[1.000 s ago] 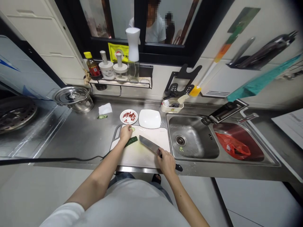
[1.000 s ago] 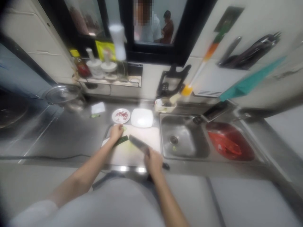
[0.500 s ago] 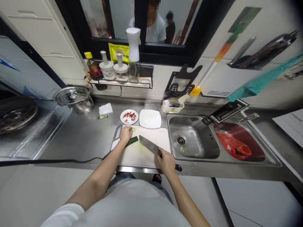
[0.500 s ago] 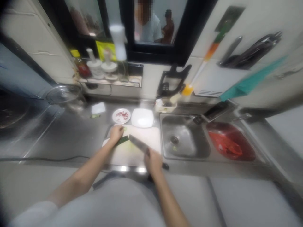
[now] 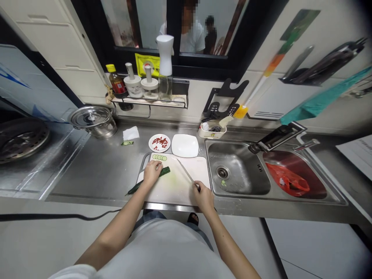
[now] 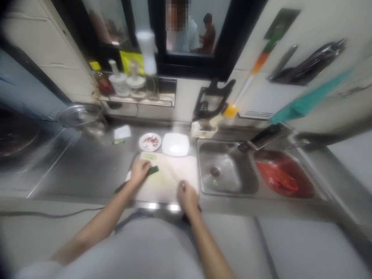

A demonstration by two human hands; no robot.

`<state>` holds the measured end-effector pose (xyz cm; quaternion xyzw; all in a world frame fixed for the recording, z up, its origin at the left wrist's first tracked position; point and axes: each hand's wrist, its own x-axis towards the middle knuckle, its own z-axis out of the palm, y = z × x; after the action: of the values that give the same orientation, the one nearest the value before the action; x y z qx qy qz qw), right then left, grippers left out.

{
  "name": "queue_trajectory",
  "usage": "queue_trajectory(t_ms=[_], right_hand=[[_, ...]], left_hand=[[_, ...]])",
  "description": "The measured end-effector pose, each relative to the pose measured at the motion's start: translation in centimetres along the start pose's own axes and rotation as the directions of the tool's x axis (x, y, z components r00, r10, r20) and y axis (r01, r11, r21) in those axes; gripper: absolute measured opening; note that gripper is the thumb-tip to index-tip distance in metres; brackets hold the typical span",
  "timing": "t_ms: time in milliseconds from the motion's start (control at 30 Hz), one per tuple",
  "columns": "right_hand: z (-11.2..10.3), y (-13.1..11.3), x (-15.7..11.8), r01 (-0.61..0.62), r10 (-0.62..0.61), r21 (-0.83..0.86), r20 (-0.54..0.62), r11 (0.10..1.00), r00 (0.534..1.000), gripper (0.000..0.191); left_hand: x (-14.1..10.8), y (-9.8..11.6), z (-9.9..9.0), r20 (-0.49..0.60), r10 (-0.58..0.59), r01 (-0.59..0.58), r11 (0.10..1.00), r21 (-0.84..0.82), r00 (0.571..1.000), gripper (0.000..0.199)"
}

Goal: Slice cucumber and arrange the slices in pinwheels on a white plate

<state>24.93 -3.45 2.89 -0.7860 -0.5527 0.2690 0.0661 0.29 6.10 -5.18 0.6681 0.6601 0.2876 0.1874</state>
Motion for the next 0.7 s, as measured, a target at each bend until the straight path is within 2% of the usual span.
queue_trajectory(t_ms=[167,400,700], right_hand=[[0.2,-0.9,0.4,0.056,-0.054,0.086,-0.02,0.995,0.998,0.029],[1.1,-2.3,0.7,0.144,-0.14,0.19,-0.031,0.971,0.99,0.028],[1.6,-4.3,0.5,0.207,-0.208,0.128,-0.006,0.97,0.978,0.029]], left_hand=[[-1.4,0.2,-0.1,0.001,0.104,-0.104,0.995,0.003,0.995,0.021],[-2.0,0.2,-0.3,0.019,0.143,-0.144,0.989,0.031,0.99,0.022],[-1.5,0.9,-0.1,0.083,0.162,-0.167,0.984,0.056,0.983,0.023]])
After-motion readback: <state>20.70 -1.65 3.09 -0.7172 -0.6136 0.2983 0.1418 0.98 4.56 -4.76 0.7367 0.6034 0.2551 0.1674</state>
